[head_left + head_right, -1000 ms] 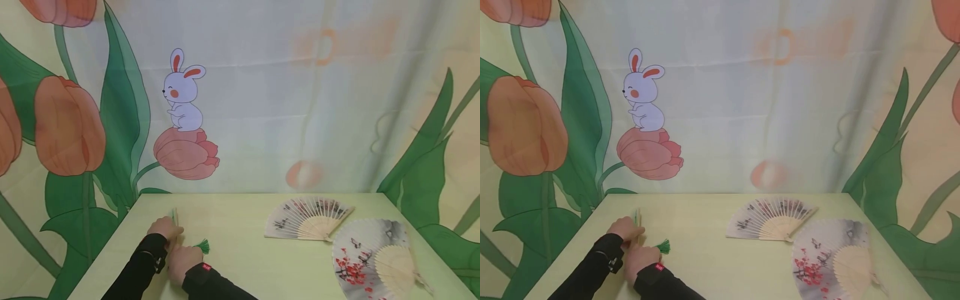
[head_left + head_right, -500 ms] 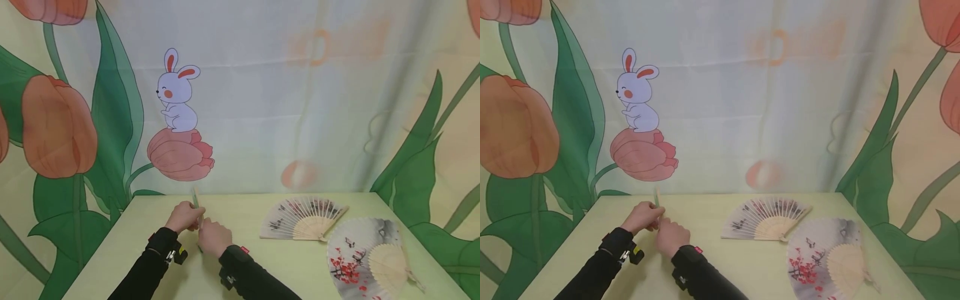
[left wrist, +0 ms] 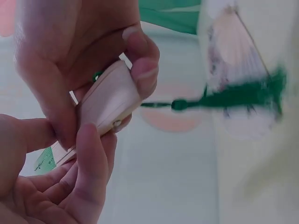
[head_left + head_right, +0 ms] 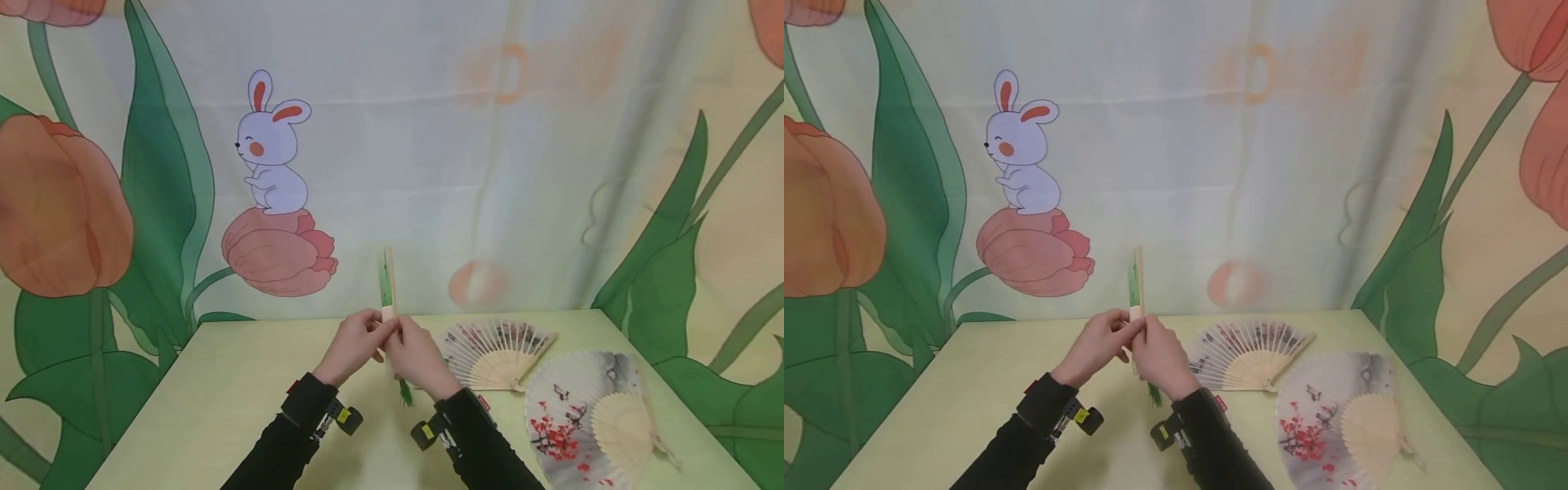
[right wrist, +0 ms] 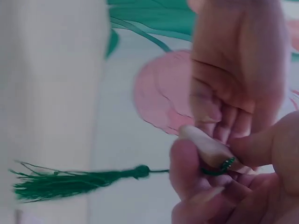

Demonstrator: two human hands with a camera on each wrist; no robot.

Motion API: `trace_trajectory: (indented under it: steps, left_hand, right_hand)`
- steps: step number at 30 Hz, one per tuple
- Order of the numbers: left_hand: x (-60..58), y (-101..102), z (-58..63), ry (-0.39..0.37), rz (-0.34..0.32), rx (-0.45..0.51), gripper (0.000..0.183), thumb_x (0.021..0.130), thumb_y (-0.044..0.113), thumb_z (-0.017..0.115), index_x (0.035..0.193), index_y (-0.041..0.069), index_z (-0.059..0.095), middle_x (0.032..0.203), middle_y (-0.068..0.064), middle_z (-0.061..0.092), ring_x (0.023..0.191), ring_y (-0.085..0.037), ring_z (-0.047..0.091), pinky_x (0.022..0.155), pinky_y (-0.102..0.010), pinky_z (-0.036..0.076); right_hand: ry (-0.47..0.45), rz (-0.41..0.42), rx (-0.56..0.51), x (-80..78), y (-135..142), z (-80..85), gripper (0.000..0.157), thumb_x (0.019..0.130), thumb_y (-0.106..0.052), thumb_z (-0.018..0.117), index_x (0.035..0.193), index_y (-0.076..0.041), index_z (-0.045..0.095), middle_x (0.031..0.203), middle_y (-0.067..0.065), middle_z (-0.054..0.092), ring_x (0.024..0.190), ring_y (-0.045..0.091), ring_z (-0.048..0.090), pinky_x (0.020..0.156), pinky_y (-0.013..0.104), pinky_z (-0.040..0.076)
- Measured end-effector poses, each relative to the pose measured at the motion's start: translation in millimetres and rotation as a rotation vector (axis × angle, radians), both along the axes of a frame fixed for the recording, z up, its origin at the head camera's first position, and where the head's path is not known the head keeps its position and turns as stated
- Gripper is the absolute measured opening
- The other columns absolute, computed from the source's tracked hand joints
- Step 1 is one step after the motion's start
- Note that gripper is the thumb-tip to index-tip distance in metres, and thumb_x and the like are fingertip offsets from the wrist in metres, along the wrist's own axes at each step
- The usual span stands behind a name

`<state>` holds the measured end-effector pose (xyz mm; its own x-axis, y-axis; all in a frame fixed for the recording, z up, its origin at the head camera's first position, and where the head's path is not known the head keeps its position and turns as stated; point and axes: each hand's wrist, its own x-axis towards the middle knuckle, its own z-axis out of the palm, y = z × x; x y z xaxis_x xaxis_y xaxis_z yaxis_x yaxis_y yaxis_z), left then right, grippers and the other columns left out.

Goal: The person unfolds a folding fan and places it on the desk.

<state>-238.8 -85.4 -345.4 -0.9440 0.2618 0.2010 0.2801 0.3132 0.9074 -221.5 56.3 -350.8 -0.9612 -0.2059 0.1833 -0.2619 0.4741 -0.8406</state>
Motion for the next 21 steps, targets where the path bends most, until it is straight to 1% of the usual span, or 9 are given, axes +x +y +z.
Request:
trace_trajectory:
  steps: [1, 5, 7, 9, 12, 15, 17, 19, 21]
  left_hand:
    - [0.6, 4.4, 0.9, 0.019, 0.008, 0.01, 0.03, 0.097, 0.027, 0.063, 0.108, -0.001, 0.063, 0.08, -0.009, 0.063, 0.066, -0.021, 0.063, 0.058, -0.033, 0.056]
    - [7.4, 20.7, 5.0, 0.055, 0.033, 0.078, 0.03, 0.098, 0.028, 0.062, 0.11, 0.001, 0.063, 0.08, -0.008, 0.062, 0.065, -0.021, 0.062, 0.058, -0.034, 0.056]
    - [10.8, 27.4, 5.5, 0.063, 0.039, 0.114, 0.031, 0.098, 0.029, 0.062, 0.111, 0.001, 0.063, 0.08, -0.008, 0.063, 0.066, -0.021, 0.061, 0.058, -0.034, 0.056]
    - [14.7, 31.8, 7.0, 0.053, 0.035, 0.149, 0.031, 0.097, 0.03, 0.063, 0.111, 0.002, 0.064, 0.081, -0.009, 0.063, 0.067, -0.022, 0.062, 0.058, -0.035, 0.056]
    - [18.3, 35.9, 11.1, 0.036, 0.017, 0.165, 0.029, 0.096, 0.03, 0.064, 0.11, 0.004, 0.065, 0.082, -0.009, 0.064, 0.068, -0.022, 0.062, 0.059, -0.034, 0.055]
    - [19.2, 39.5, 17.4, 0.016, -0.027, 0.196, 0.026, 0.096, 0.027, 0.064, 0.111, 0.006, 0.067, 0.085, -0.009, 0.065, 0.071, -0.023, 0.062, 0.061, -0.034, 0.056]
    - [19.5, 41.5, 20.3, -0.001, -0.052, 0.233, 0.024, 0.097, 0.025, 0.063, 0.112, 0.006, 0.067, 0.087, -0.008, 0.066, 0.072, -0.022, 0.062, 0.063, -0.033, 0.056]
    - [21.9, 42.3, 21.4, -0.026, -0.071, 0.275, 0.023, 0.098, 0.022, 0.061, 0.113, 0.005, 0.067, 0.087, -0.009, 0.066, 0.073, -0.022, 0.062, 0.064, -0.033, 0.056]
    - [24.5, 41.4, 21.4, -0.04, -0.076, 0.298, 0.023, 0.099, 0.021, 0.06, 0.114, 0.005, 0.067, 0.087, -0.009, 0.065, 0.074, -0.022, 0.061, 0.064, -0.032, 0.056]
  right_hand:
    - [0.001, 0.002, -0.01, 0.7, 3.8, 3.9, 0.019, 0.103, -0.018, 0.044, 0.107, -0.002, 0.054, 0.078, 0.008, 0.059, 0.05, 0.024, 0.06, 0.046, 0.034, 0.05]
    - [-0.002, 0.004, -0.042, 6.2, 18.0, 16.7, 0.016, 0.102, -0.017, 0.047, 0.105, -0.004, 0.055, 0.075, 0.008, 0.058, 0.054, 0.026, 0.06, 0.048, 0.035, 0.048]
    - [-0.001, 0.0, -0.058, 9.7, 24.1, 20.3, 0.015, 0.102, -0.018, 0.048, 0.103, -0.005, 0.055, 0.074, 0.008, 0.057, 0.052, 0.025, 0.059, 0.048, 0.034, 0.045]
    - [-0.011, 0.01, -0.078, 13.8, 30.5, 22.3, 0.015, 0.102, -0.021, 0.05, 0.101, -0.007, 0.055, 0.073, 0.009, 0.057, 0.052, 0.026, 0.057, 0.047, 0.034, 0.044]
    - [-0.027, 0.024, -0.101, 21.0, 40.6, 26.2, 0.023, 0.102, -0.033, 0.052, 0.101, -0.01, 0.056, 0.076, 0.008, 0.059, 0.054, 0.028, 0.057, 0.048, 0.034, 0.045]
    - [-0.031, 0.043, -0.118, 24.9, 52.2, 31.8, 0.03, 0.1, -0.042, 0.054, 0.107, -0.013, 0.059, 0.082, 0.008, 0.061, 0.058, 0.025, 0.056, 0.05, 0.034, 0.046]
    - [-0.024, 0.056, -0.123, 25.9, 59.1, 35.3, 0.03, 0.099, -0.041, 0.056, 0.109, -0.013, 0.059, 0.086, 0.007, 0.063, 0.061, 0.023, 0.057, 0.051, 0.033, 0.047]
    - [-0.026, 0.09, -0.136, 26.4, 64.1, 37.5, 0.029, 0.1, -0.037, 0.057, 0.111, -0.01, 0.059, 0.088, 0.008, 0.063, 0.064, 0.023, 0.058, 0.052, 0.032, 0.048]
    - [-0.025, 0.129, -0.14, 26.8, 67.2, 39.1, 0.028, 0.101, -0.034, 0.055, 0.11, -0.008, 0.058, 0.087, 0.009, 0.062, 0.065, 0.023, 0.058, 0.052, 0.032, 0.049]
